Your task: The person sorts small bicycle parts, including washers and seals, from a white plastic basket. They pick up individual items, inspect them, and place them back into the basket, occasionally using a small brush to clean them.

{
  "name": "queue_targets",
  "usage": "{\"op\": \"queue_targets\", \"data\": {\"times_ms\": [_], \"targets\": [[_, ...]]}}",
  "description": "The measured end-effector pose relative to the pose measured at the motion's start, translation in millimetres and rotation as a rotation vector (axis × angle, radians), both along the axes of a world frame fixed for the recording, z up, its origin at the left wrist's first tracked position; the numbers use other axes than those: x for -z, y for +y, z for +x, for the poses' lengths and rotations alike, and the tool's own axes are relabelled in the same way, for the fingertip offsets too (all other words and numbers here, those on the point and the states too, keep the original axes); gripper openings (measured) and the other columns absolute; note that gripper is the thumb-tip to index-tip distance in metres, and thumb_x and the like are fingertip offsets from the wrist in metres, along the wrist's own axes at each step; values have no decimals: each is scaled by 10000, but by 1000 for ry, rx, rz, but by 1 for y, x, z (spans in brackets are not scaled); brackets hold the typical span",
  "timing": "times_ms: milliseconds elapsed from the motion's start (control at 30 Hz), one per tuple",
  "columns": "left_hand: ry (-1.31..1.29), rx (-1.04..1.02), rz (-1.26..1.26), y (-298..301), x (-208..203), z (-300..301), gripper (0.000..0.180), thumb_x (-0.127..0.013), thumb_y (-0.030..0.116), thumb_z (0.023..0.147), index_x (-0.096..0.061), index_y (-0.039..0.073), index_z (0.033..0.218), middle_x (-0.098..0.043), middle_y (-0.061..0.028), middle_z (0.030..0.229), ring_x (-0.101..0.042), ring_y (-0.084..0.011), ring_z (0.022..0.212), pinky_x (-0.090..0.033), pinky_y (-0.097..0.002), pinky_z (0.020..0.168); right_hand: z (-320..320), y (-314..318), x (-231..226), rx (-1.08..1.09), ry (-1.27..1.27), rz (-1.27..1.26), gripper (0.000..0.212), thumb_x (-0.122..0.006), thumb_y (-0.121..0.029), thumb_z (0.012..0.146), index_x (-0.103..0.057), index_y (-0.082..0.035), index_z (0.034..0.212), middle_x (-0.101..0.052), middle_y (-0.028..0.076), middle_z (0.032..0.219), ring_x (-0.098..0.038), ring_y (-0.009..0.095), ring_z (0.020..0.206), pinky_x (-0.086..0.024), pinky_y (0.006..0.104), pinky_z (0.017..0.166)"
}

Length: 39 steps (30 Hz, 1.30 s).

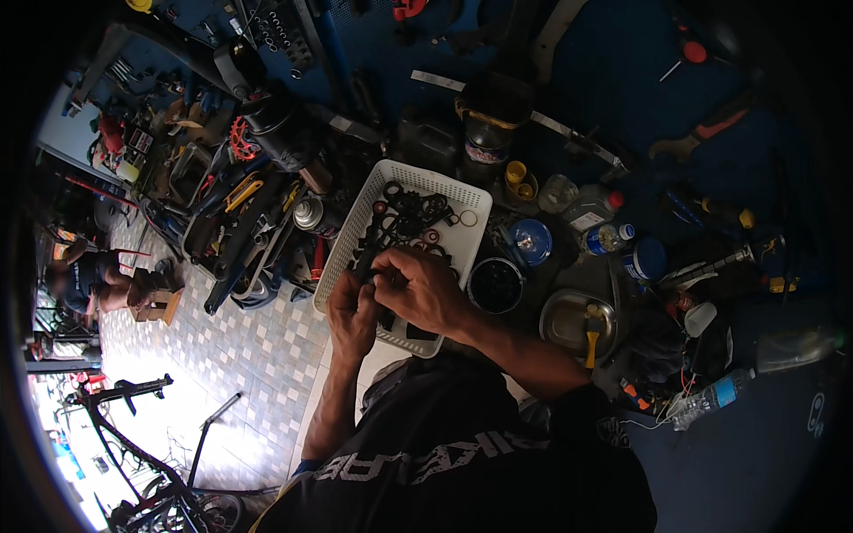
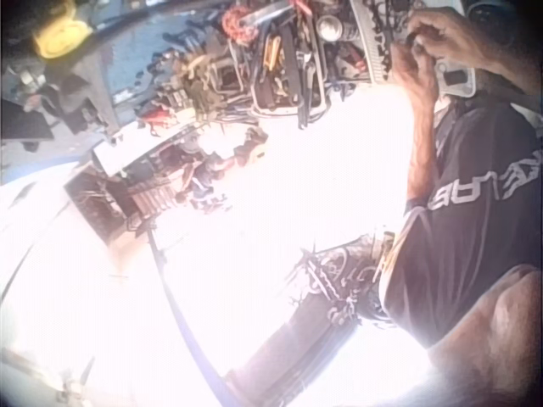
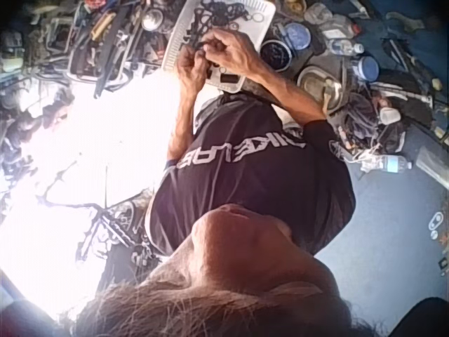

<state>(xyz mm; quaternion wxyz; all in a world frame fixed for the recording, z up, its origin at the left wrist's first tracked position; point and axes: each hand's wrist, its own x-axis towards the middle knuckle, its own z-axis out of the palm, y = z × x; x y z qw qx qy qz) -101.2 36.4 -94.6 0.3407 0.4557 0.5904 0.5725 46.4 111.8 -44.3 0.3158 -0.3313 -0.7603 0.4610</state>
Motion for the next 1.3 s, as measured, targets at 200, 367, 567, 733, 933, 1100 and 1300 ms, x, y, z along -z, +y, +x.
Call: {"op": "queue_targets", "data": {"times_ms": [200, 367, 567, 733, 933, 1100, 1300], "targets": [[-391, 90, -190, 0, -19, 0, 183, -584, 162, 1026, -485, 75, 899, -509, 21, 666, -438, -41, 546, -368, -222, 473, 4, 14, 22, -25, 165, -264, 285, -688, -97, 923, -679, -26, 1198, -692, 109, 973, -675, 212, 817, -546, 319, 731], [-656, 144, -160, -1, -12, 0, 118, -570, 116, 1033, -464, 75, 1000, -547, -2, 732, -471, -49, 544, -404, -217, 455, 17, 3, 9, 53, -46, 386, 408, -704, -19, 860, -696, -123, 1254, -616, 87, 1154, -630, 202, 976, -552, 307, 793], [-610, 128, -161, 1, -18, 4, 127, -562, 91, 1027, -446, 75, 978, -554, -12, 752, -470, -50, 547, -392, -216, 447, 17, -7, -1, 80, -262, 580, 549, -736, -32, 775, -697, -214, 1291, -575, 47, 1124, -589, 210, 940, -546, 329, 781], [-480, 146, -175, -3, -21, -1, 137, -571, 82, 1016, -444, 69, 964, -529, 1, 740, -444, -40, 552, -354, -218, 445, 16, -5, 2, 43, -240, 592, 595, -757, -46, 754, -695, -258, 1307, -536, 41, 1049, -571, 218, 925, -534, 338, 792], [-338, 134, -173, -8, -35, -4, 134, -563, 87, 1020, -440, 72, 970, -511, 8, 745, -421, -31, 561, -334, -216, 450, 26, 16, -4, -72, -255, 675, 563, -757, -47, 753, -709, -274, 1266, -532, 51, 1029, -548, 230, 924, -513, 360, 823], [-564, 229, -216, -13, -40, -9, 109, -550, 93, 1032, -444, 76, 1012, -519, -1, 744, -430, -42, 557, -338, -225, 448, 21, 23, -28, 116, -99, 418, 334, -731, -114, 858, -748, -197, 1182, -570, 44, 1095, -601, 222, 916, -522, 353, 793], [-663, 337, -259, -14, -49, -13, 93, -544, 83, 1036, -454, 65, 1021, -527, -8, 732, -433, -51, 537, -341, -229, 441, 21, 52, -45, -307, -192, 245, 298, -730, -217, 891, -741, -107, 1168, -732, 79, 955, -676, 242, 923, -535, 375, 852]]}}
